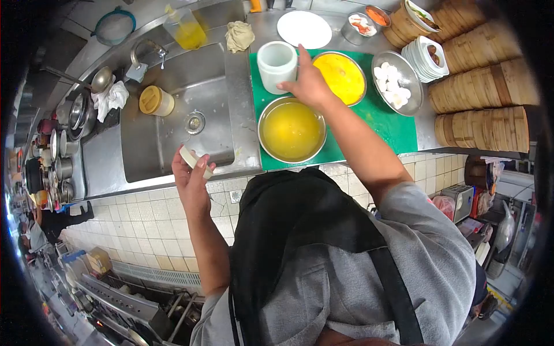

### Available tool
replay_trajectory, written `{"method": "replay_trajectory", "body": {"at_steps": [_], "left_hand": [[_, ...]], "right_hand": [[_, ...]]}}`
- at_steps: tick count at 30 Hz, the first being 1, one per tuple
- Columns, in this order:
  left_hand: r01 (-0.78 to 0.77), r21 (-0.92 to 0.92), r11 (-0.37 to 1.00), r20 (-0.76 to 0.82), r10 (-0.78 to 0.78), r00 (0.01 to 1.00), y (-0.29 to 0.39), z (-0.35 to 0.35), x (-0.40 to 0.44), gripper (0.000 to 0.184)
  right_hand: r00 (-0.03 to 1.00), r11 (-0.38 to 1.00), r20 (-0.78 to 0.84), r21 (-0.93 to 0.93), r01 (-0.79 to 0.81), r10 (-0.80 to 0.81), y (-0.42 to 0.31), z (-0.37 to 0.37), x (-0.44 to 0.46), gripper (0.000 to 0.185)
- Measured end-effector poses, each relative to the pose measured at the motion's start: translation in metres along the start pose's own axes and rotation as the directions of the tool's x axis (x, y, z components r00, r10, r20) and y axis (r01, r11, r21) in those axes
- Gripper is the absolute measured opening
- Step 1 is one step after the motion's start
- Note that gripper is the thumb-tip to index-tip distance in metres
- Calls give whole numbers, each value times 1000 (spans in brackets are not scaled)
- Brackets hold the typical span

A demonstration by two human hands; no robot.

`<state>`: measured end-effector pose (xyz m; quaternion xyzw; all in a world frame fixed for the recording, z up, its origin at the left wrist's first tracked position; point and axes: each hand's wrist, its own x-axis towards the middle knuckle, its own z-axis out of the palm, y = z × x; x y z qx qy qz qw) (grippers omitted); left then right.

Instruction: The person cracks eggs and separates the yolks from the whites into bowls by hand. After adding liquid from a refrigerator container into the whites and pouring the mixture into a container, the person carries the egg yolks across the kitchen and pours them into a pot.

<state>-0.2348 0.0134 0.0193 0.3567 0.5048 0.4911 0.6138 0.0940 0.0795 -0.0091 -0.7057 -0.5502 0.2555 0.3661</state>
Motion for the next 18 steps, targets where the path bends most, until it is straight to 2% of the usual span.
{"method": "replay_trajectory", "body": {"at_steps": [3, 5, 7, 8, 10, 11, 13, 14, 18], "left_hand": [[-34, 85, 996, 36, 31, 999, -7, -5, 8, 57], [-22, 77, 997, 31, 20, 999, -13, -8, 15, 57], [-11, 74, 997, 30, 9, 1000, -14, -5, 22, 57], [10, 49, 999, 38, -11, 999, -14, -2, 25, 61], [33, 26, 999, 56, -34, 998, -13, 6, 31, 64], [37, 41, 998, 70, -40, 997, -13, 11, 34, 64], [44, 59, 997, 90, -49, 995, -12, 17, 38, 64], [36, 50, 998, 105, -41, 994, -13, 21, 41, 64], [20, 24, 1000, 141, -23, 990, -14, 25, 47, 64]], "right_hand": [[996, 995, -85, -98, 12, -20, -11, -28, -47, 70], [996, 958, -89, -287, -15, -11, -5, -44, -84, 51], [977, 950, -54, -229, -212, 205, 1, -48, -110, 41], [976, 949, -58, -229, -219, 211, 16, -43, -117, 41], [924, 907, 56, 180, -382, 378, 46, -28, -129, 30], [922, 905, 51, 181, -386, 383, 52, -25, -132, 30], [848, 728, 206, 441, -525, 488, 50, -18, -134, 19], [856, 687, 187, 525, -502, 482, 46, -15, -135, 16], [870, 638, 209, 607, -474, 447, 52, -8, -142, 15]]}}
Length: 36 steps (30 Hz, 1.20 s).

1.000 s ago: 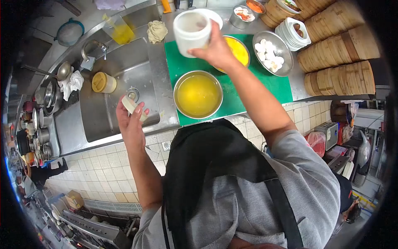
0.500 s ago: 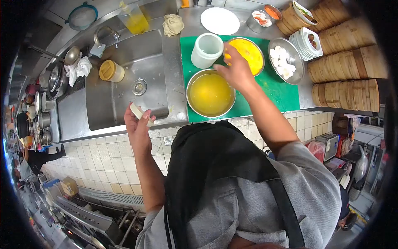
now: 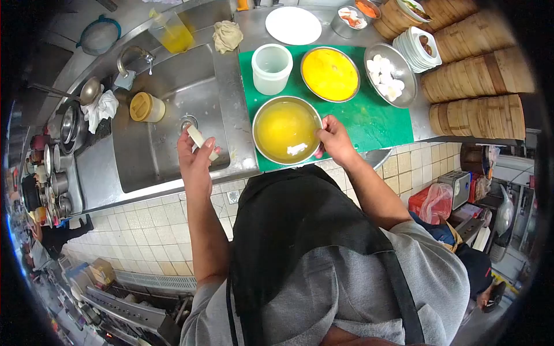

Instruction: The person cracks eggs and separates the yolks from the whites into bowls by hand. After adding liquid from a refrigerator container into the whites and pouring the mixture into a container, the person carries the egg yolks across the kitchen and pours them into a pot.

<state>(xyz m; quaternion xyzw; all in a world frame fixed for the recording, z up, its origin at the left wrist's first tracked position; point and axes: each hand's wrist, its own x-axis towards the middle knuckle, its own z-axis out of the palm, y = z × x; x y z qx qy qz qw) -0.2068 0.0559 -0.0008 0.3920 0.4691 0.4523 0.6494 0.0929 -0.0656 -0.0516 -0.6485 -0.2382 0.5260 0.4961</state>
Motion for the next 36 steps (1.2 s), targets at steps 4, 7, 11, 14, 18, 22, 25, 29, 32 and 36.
{"method": "replay_trajectory", "body": {"at_steps": [4, 7, 11, 14, 18, 22, 25, 29, 32, 36], "left_hand": [[16, 6, 1000, -12, -16, 1000, -5, -10, 1, 64], [30, 17, 999, -49, -29, 998, -16, -24, 0, 65], [54, 63, 997, -108, -47, 993, -24, -37, -3, 56], [55, 65, 996, -128, -46, 991, -26, -41, -5, 55], [44, 49, 998, -142, -36, 989, -25, -43, -9, 56], [30, 35, 999, -136, -25, 990, -28, -46, -10, 58], [32, 30, 999, -139, -28, 990, -28, -47, -13, 60], [35, 34, 999, -161, -29, 987, -27, -47, -18, 61], [38, 35, 999, -184, -31, 983, -28, -47, -22, 61], [36, 22, 999, -196, -31, 980, -28, -50, -27, 62]], "right_hand": [[1000, 997, -26, 71, 4, -2, -6, 1, -12, 14], [999, 992, -45, 126, -5, 11, -27, 0, -28, 14], [997, 982, -81, 187, 1, 14, -59, -9, -47, 16], [995, 977, -98, 205, 55, -35, -79, -20, -55, 13], [981, 967, -143, 197, 159, -132, -105, -31, -54, 10], [957, 955, -219, 183, 234, -193, -128, -36, -42, 7], [939, 950, -259, 152, 271, -227, -141, -37, -29, 9], [923, 937, -268, 138, 322, -277, -153, -36, -11, 7], [915, 934, -278, 123, 336, -293, -159, -36, 6, 7], [909, 929, -262, 89, 358, -325, -167, -32, 18, 10]]}}
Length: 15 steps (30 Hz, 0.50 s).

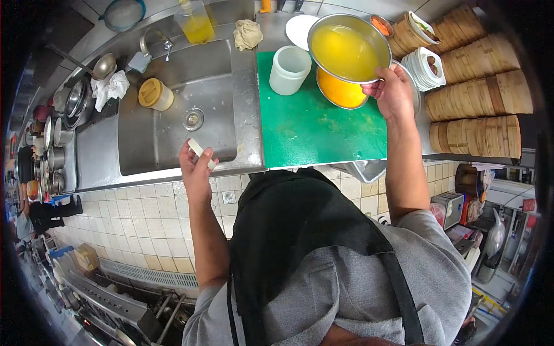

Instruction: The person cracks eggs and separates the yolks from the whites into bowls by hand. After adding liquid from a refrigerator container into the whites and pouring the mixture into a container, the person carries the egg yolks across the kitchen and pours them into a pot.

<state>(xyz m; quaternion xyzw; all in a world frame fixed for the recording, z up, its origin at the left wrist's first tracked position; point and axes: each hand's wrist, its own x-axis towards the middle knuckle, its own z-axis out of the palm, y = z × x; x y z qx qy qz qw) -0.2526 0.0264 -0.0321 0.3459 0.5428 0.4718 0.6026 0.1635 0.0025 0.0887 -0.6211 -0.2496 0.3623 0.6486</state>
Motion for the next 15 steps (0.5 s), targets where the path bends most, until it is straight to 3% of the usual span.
{"method": "replay_trajectory", "body": {"at_steps": [15], "left_hand": [[-4, -7, 1000, -22, 4, 1000, 2, -7, -4, 59]], "right_hand": [[999, 998, 13, -53, 44, -43, -4, 20, 19, 12]]}}
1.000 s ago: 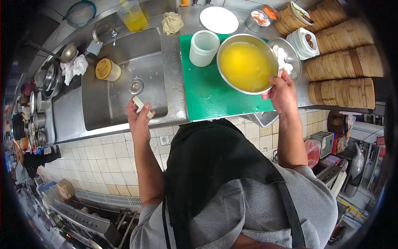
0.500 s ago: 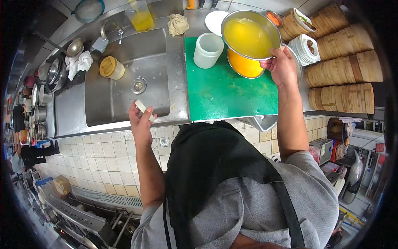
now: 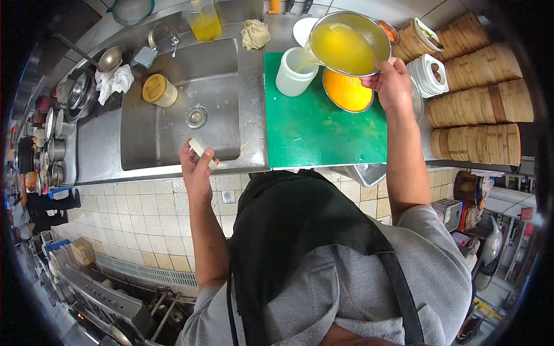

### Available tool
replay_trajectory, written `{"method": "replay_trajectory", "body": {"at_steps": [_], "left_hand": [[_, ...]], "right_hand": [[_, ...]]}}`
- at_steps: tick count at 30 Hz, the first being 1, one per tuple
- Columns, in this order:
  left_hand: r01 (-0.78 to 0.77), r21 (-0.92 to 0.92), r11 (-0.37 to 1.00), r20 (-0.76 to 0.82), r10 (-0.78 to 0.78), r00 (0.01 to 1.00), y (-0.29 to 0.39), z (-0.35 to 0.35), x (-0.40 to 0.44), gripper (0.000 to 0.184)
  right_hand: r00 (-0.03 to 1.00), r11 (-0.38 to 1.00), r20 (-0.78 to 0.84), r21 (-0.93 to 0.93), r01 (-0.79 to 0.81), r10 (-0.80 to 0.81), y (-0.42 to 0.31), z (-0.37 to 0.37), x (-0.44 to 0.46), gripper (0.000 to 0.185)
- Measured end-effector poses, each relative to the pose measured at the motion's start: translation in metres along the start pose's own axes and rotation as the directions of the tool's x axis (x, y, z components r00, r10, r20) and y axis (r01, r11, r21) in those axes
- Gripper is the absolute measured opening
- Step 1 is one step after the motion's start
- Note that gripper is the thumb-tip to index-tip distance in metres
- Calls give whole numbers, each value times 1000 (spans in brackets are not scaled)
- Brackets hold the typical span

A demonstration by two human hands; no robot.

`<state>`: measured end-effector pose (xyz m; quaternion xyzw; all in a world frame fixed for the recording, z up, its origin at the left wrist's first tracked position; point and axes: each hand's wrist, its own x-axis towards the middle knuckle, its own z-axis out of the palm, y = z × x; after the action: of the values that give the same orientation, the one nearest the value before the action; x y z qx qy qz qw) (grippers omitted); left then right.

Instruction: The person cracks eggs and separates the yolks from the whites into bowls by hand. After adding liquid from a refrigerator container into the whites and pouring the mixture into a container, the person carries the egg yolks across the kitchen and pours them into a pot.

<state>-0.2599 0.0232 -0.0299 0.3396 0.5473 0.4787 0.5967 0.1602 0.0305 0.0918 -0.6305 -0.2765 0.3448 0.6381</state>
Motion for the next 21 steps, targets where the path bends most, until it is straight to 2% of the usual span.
{"method": "replay_trajectory", "body": {"at_steps": [21], "left_hand": [[17, 4, 1000, 31, -17, 999, -2, 2, 13, 62]], "right_hand": [[995, 995, -32, -56, 88, -90, -10, 5, 8, 10]]}}
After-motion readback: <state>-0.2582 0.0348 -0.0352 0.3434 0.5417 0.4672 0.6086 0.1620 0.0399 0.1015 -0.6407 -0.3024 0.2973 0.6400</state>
